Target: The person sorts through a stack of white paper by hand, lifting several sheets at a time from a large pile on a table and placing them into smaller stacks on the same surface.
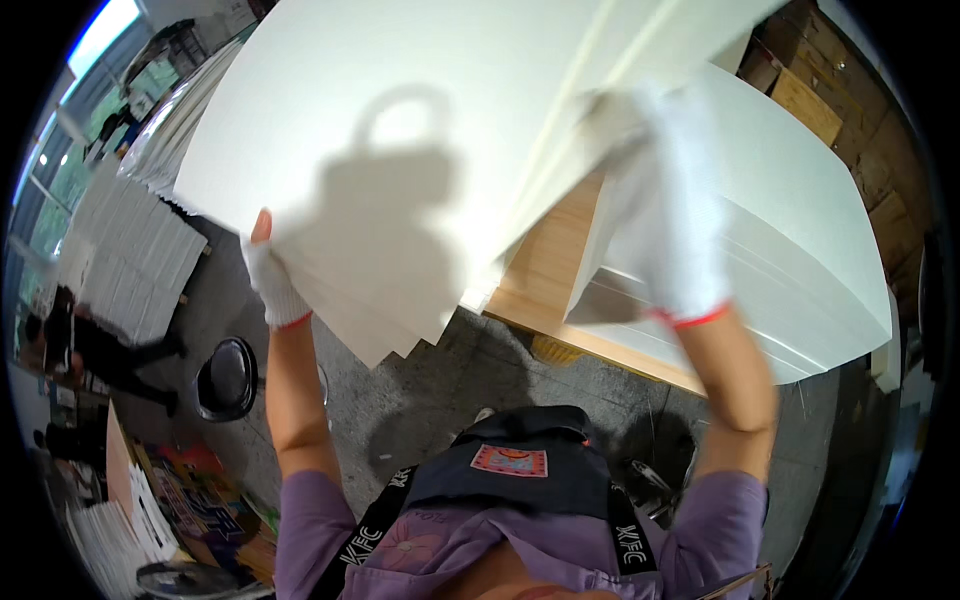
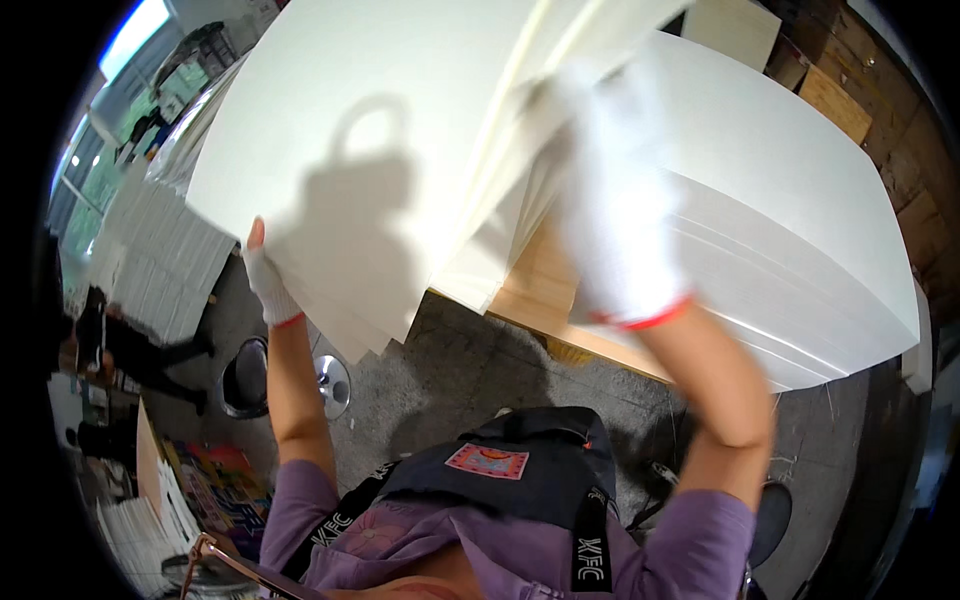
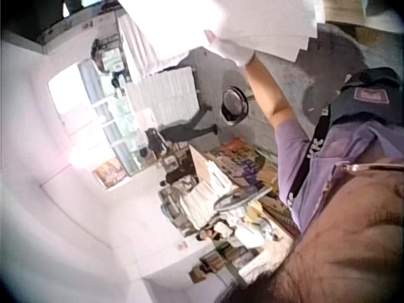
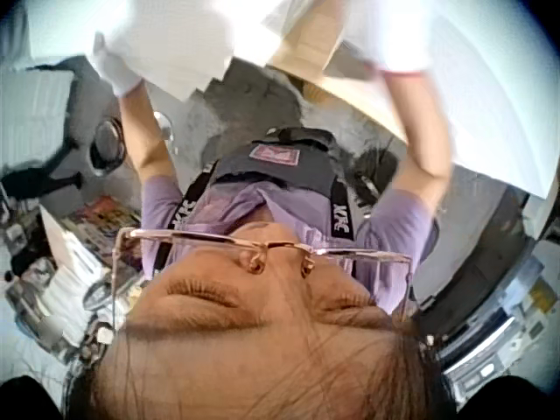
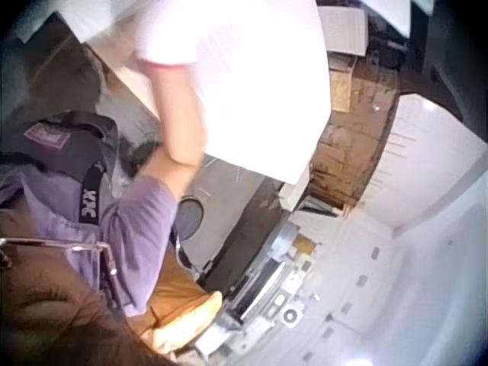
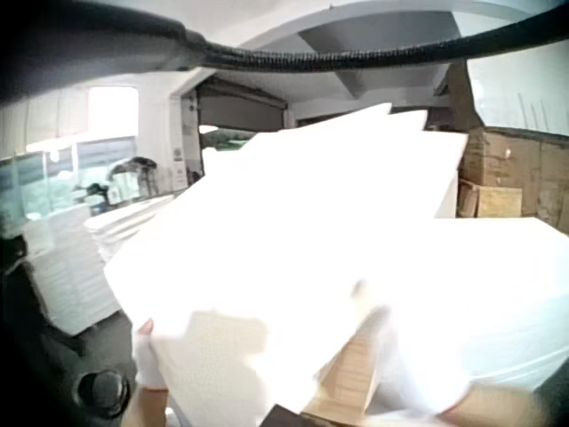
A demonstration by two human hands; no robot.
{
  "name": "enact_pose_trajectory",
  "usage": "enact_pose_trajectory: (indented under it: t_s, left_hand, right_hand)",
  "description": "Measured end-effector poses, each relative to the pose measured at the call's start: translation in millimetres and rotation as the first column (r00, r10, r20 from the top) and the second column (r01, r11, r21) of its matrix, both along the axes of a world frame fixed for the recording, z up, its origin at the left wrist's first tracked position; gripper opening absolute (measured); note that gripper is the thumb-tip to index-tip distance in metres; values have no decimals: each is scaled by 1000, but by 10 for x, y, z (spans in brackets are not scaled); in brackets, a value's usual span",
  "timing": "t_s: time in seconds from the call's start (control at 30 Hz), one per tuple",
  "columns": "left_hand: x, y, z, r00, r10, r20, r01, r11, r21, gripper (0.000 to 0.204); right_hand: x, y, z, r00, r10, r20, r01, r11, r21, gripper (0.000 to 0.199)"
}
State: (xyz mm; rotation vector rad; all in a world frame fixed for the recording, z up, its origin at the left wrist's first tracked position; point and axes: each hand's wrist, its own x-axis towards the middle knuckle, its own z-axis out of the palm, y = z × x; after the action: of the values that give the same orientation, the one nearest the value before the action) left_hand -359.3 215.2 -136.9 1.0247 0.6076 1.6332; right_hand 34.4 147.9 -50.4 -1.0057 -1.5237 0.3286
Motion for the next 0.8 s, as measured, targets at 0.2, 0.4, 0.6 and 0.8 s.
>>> enact_pose_trajectory:
  t_s: [0.2,0.4,0.6,0.8]
  left_hand:
    - [188,310,-852,968,226,111,-235,969,72,39]
    - [688,1048,-2463,914,402,-50,-384,818,-429,56]
    - [480,1023,-3187,938,335,-91,-322,745,-583,14]
    - [625,985,-2815,879,66,-472,-354,754,-554,23]
  right_hand:
    - [-1650,452,-1172,717,39,-696,-237,953,-191,62]
    - [-1003,1715,-3168,724,-375,-579,-215,675,-705,66]
    - [-1059,1734,-4034,697,-510,-504,-168,567,-806,78]
    - [-829,1666,-3673,453,-201,-869,-635,611,-473,48]
